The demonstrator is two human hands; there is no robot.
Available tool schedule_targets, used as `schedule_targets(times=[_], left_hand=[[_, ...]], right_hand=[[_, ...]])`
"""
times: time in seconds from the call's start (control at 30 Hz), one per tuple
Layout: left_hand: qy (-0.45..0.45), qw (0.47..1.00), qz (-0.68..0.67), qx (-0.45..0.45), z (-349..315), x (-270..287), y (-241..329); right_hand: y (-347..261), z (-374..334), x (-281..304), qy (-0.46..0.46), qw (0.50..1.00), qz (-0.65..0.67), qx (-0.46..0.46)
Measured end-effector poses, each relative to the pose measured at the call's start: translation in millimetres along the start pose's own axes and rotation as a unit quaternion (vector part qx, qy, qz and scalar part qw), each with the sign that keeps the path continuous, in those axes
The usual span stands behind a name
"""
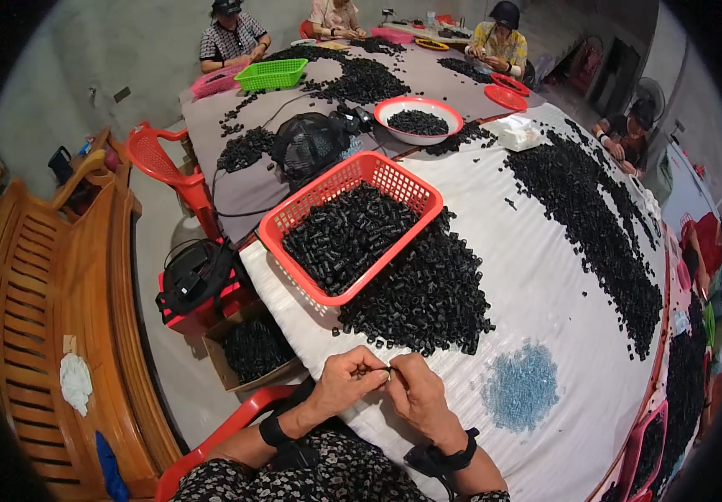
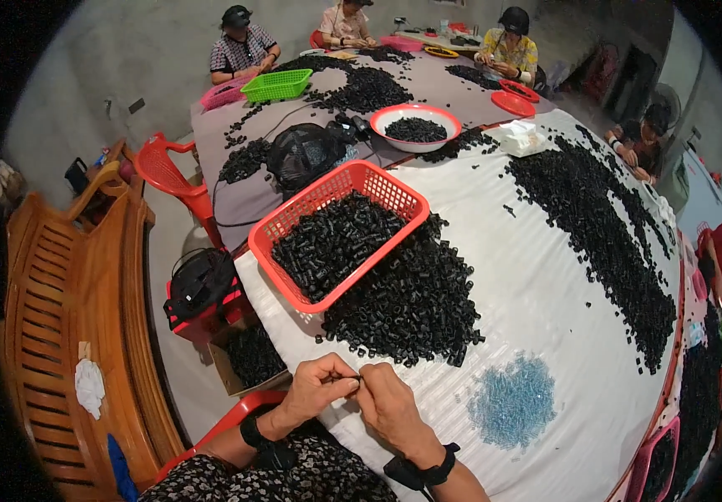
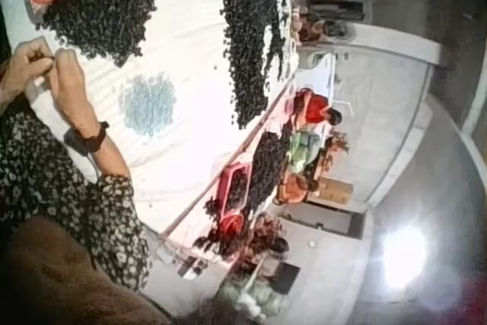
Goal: The person is sorting and inspecting small black plastic components at a large table.
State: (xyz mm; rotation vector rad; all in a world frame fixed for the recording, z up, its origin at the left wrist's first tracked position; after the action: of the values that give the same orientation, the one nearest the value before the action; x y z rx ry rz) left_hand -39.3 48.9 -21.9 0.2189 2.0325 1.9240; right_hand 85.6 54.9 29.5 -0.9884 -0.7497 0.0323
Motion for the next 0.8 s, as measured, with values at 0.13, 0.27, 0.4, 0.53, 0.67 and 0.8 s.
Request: schedule_targets(times=[0.13,0.27,0.4,0.53,0.67,0.8], left_hand=[[-0.008,0.999,-0.052,-0.005,-1,-1,-3],[0.001,0.998,-0.057,-0.010,1,-2,-1],[-0.005,0.996,-0.083,0.007,5,-3,-7],[0.000,0.997,-0.071,0.014,3,-4,-10],[-0.010,0.994,-0.105,0.007,3,-2,-14],[-0.017,0.991,-0.129,0.003,5,-5,-17]], right_hand=[[4,-2,3,0.030,0.994,0.080,-0.074],[4,0,3,0.001,0.995,0.074,-0.067],[-3,1,0,-0.017,0.999,-0.032,0.005],[0,1,-1,-0.036,0.999,-0.011,-0.022],[0,6,3,-0.060,0.998,0.010,-0.003],[2,6,12,-0.043,0.999,0.015,-0.025]])
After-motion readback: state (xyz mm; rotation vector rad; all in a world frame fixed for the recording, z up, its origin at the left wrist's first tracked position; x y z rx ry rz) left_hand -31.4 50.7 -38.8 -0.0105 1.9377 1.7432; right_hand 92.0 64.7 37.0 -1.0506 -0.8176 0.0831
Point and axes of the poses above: each hand's wrist, its own z-axis towards the middle knuckle, its own x-axis out of the back of the hand, y = z × x, the point moved 7 cm from there along z, towards the middle knuckle, and after that the axes turned 13 degrees about -y, right-handed, at the moved point
